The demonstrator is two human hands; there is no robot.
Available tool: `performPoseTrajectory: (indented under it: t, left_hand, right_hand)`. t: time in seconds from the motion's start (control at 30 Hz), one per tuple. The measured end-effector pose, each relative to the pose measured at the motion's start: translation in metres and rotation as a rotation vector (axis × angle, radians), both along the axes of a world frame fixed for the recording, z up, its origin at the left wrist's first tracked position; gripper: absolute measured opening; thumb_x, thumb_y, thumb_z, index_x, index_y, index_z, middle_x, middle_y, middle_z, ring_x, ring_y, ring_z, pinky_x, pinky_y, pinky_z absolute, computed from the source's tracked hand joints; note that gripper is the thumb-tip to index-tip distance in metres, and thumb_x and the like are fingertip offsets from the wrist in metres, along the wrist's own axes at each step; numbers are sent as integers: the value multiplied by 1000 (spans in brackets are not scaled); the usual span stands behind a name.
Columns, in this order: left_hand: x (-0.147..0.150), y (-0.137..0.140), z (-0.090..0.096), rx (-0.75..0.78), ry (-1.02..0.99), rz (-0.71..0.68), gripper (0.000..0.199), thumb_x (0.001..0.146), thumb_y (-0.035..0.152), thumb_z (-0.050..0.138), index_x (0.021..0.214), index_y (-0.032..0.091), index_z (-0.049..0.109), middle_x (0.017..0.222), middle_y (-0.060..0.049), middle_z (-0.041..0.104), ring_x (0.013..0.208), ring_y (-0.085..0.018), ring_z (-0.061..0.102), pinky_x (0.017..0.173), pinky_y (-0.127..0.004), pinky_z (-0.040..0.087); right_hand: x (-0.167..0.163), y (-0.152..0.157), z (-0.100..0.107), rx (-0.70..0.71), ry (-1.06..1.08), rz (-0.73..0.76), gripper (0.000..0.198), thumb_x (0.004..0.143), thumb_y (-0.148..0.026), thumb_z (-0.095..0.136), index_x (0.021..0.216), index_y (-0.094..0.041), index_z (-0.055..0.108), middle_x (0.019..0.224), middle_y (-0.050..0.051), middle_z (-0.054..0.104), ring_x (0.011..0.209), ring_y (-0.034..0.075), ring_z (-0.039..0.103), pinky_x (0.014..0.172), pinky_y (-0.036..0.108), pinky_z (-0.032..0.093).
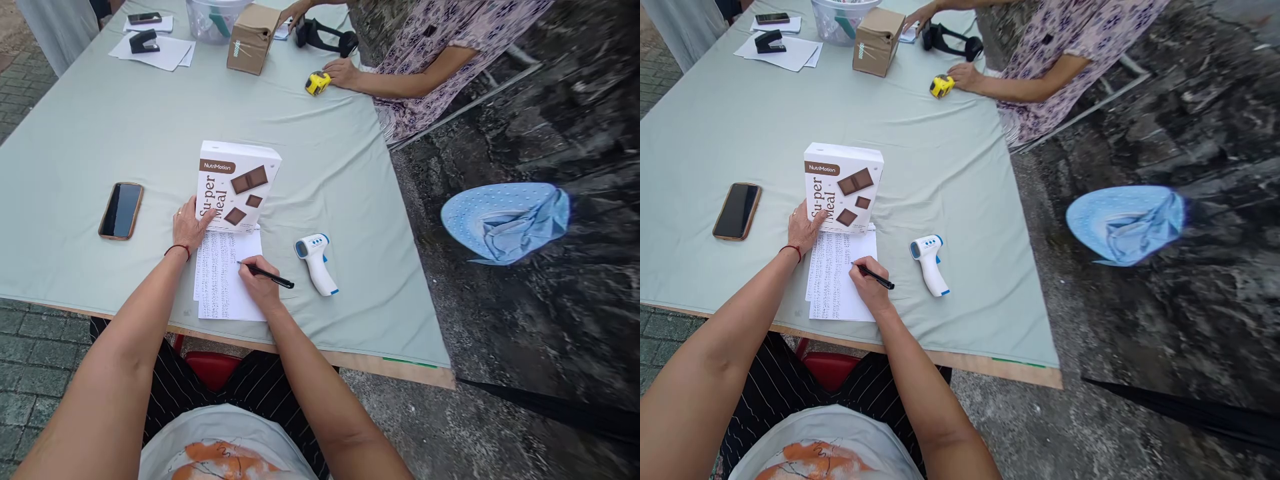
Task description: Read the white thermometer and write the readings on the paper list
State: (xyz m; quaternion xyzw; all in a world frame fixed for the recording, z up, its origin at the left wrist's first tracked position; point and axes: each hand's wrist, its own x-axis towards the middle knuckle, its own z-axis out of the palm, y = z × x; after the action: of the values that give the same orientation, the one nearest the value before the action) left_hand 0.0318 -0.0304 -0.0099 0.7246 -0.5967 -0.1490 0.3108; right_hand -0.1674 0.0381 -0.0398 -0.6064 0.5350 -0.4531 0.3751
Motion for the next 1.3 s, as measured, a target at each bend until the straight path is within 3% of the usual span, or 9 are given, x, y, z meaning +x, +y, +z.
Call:
performPoseTrajectory:
  t: [0.2,0.37,0.53,0.77,0.87,0.93,1.07,1.2,1.3]
  left_hand:
    - [0,0,0,-4,0,5,56,93,63,41,130,22,51,121,-9,64,116,-29,54,101,-42,38]
    - [0,-1,-3,-13,-2,7,56,94,61,40,133,22,49,124,-9,63,119,-29,53,102,-43,38]
    - [2,1,-3,-15,-9,3,53,94,60,40,129,22,52,120,-9,64,116,-30,55,100,-44,39]
    - [6,3,-2,-8,-6,18,47,95,54,40,128,22,52,120,-10,64,115,-30,55,100,-44,39]
    - [6,4,-2,-8,7,13,45,95,52,41,127,22,52,119,-9,64,114,-30,54,100,-45,38]
    - [7,4,-3,-5,9,17,45,95,52,42,127,22,52,119,-9,65,114,-30,54,100,-44,39]
    - [8,4,-3,6,1,25,45,95,52,41,127,22,52,119,-10,64,114,-30,55,100,-44,39]
    - [7,5,-1,-1,11,20,45,95,53,40,125,23,53,118,-9,64,113,-29,55,100,-44,39]
    - [7,5,1,9,9,23,45,95,55,40,125,23,53,117,-9,64,113,-29,55,100,-44,39]
  right_hand:
    - [-2,0,-2,-30,36,34,15,72,-34,49,67,-22,54,60,-2,55,57,15,50,59,29,45]
    - [-8,0,-2,-249,90,20,18,86,-32,47,85,-20,61,78,4,62,73,18,59,71,32,50]
    - [-24,-9,-7,-394,371,164,35,92,-17,37,117,-19,62,104,10,60,98,22,59,83,36,51]
    - [-50,-26,-12,-421,649,177,50,89,-6,34,128,-22,61,106,12,60,94,24,56,84,39,49]
    - [-76,-23,-7,-334,722,-25,42,90,-20,47,130,-22,59,117,15,57,106,29,53,92,46,46]
    - [-96,-21,-6,-138,833,-211,50,85,-35,58,132,-19,55,122,19,53,111,35,50,91,50,44]
    - [-121,-22,-11,242,918,-225,60,82,-51,59,129,-16,54,111,19,56,105,36,55,81,47,47]
    - [-118,-26,-7,334,761,-246,46,79,-46,55,115,-18,60,94,14,61,91,32,59,73,42,47]
    - [-97,-23,8,316,365,-232,43,71,-47,59,103,-19,62,88,10,63,81,28,58,72,39,47]
